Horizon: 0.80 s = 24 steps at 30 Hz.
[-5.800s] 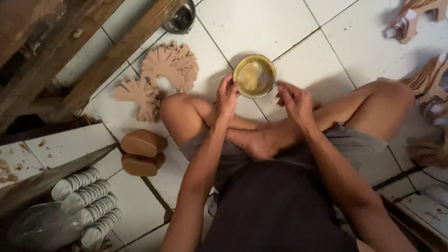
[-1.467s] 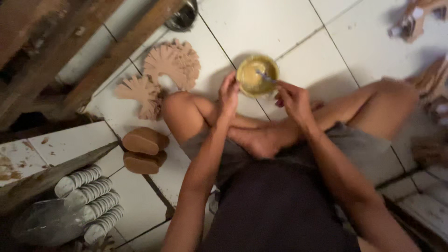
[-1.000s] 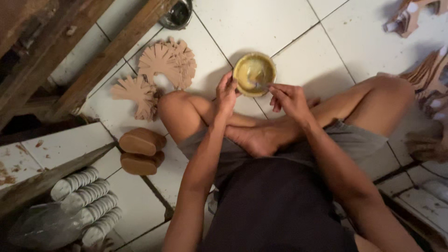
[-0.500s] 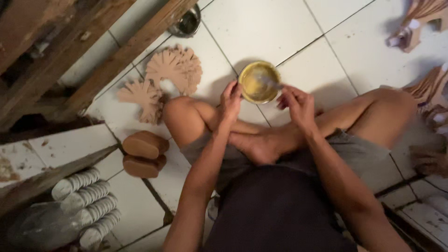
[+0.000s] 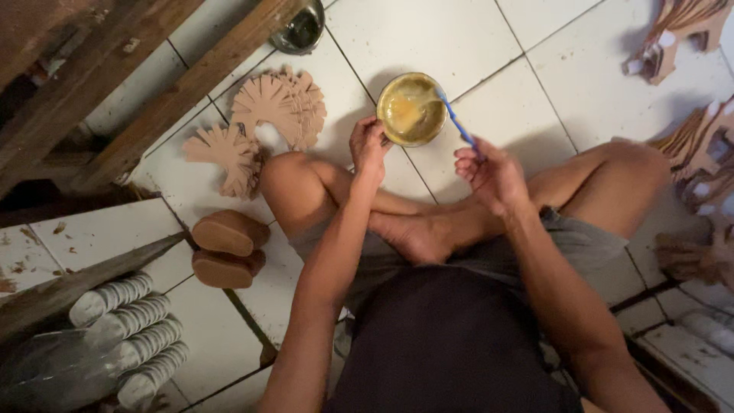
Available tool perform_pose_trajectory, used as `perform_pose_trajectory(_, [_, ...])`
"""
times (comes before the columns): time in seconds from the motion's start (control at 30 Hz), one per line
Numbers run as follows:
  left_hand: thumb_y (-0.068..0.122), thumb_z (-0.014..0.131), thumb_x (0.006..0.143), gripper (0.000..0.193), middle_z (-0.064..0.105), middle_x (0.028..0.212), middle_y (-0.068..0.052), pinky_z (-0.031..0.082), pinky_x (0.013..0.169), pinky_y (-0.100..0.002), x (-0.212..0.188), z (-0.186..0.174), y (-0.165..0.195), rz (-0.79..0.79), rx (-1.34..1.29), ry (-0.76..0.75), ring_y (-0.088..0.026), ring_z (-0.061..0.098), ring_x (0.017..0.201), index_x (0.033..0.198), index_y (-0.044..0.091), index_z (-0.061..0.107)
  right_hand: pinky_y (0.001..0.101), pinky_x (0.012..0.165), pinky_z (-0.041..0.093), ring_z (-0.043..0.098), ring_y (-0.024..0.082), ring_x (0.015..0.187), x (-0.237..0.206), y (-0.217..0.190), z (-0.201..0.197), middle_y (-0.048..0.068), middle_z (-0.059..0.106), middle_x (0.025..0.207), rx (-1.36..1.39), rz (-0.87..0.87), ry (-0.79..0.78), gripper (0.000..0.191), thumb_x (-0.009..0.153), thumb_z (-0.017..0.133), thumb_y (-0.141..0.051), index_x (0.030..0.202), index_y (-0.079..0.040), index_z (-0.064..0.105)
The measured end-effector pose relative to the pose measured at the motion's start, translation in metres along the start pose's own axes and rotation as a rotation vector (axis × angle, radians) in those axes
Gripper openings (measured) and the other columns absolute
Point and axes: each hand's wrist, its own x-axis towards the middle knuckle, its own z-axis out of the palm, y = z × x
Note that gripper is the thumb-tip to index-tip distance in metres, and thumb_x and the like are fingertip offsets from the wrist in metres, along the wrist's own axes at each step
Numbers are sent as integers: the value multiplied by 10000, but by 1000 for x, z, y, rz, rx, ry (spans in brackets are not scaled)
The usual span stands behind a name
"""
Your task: The person sits on the floor and pours a yellow liquid from a metal can into a small bowl, then adds a white liquid from a plastic bottle into the same bowl. They stir the mixture with a small blue tool and then apply the mixture to a stack of wooden shoe sole pieces.
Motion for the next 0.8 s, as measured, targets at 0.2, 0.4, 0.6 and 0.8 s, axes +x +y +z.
perform_pose_trajectory(0.2, [188, 705, 923, 305, 656, 1098, -83, 587, 873, -476, 13, 10, 6, -64, 14, -15, -242, 661, 1025, 1184, 91, 580, 290, 630, 486, 578, 162, 642, 22, 22, -2, 99, 683, 881, -93, 50, 39, 259, 1032, 523, -110, 1233, 37, 593])
perform_pose_trajectory(0.4, [200, 707, 966, 303, 625, 1113, -73, 615, 897, -485, 6, -3, 1, -19, 64, -93, -210, 626, 1004, 1214, 75, 586, 288, 533, 369, 463, 125, 593, 36, 12, 11, 80, 595, 799, -683, -358, 178, 330, 1046, 468, -92, 1232, 46, 703])
perform_pose_trajectory(0.6, [200, 695, 958, 284, 648, 1140, -55, 627, 845, -454, 4, -3, -4, -2, 95, -50, -207, 653, 1061, 1187, 60, 604, 317, 731, 507, 593, 119, 827, 54, -2, 40, 125, 691, 945, -1250, -753, -6, 290, 1050, 503, -44, 1262, 56, 672])
perform_pose_trajectory(0.8, [185, 700, 987, 271, 639, 1132, -93, 645, 900, -456, 4, -6, -6, -17, 65, -77, -211, 648, 1064, 1190, 32, 608, 313, 740, 507, 584, 140, 831, 56, -6, 40, 105, 656, 930, -1169, -756, 62, 267, 1083, 526, -69, 1251, 69, 681])
